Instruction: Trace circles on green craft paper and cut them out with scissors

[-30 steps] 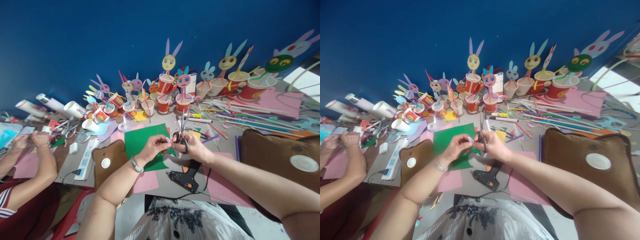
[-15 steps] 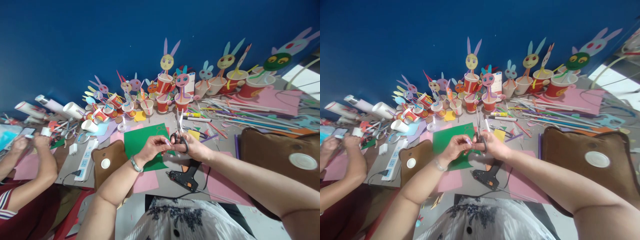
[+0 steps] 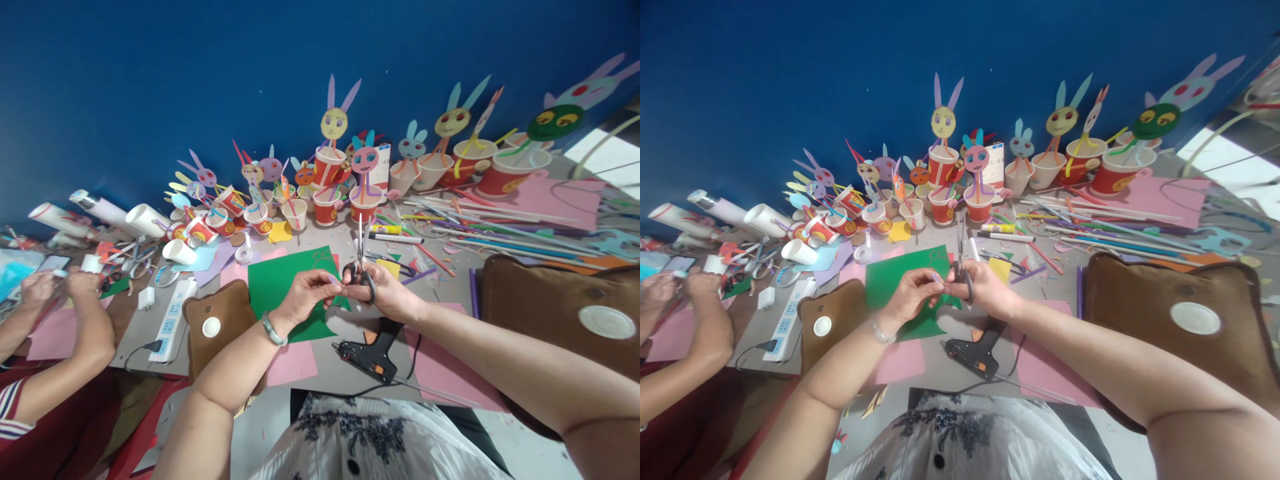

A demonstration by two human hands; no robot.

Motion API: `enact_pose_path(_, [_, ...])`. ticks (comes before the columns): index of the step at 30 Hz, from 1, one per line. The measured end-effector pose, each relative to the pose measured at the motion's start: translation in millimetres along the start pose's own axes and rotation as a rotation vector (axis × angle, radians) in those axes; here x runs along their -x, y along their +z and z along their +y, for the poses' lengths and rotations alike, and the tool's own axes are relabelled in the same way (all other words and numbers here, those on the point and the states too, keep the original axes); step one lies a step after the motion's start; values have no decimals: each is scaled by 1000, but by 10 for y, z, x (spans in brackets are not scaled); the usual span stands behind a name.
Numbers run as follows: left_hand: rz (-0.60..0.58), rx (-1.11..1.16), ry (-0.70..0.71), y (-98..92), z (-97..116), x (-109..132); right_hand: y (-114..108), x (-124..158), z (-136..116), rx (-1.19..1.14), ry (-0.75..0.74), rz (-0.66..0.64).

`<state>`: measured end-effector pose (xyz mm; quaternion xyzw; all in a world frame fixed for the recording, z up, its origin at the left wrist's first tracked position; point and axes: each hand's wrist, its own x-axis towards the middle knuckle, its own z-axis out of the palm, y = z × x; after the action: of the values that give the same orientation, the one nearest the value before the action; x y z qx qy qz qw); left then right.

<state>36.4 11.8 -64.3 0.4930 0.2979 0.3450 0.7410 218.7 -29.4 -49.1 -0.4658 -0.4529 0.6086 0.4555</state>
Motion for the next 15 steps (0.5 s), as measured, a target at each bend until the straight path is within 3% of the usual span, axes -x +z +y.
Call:
enact_pose_path(9, [-54, 7, -57, -10, 58, 7, -7, 9, -32, -1, 29, -17])
enact_pose_path(15, [2, -11, 4, 26, 29, 6, -7, -9, -12, -23, 17, -19])
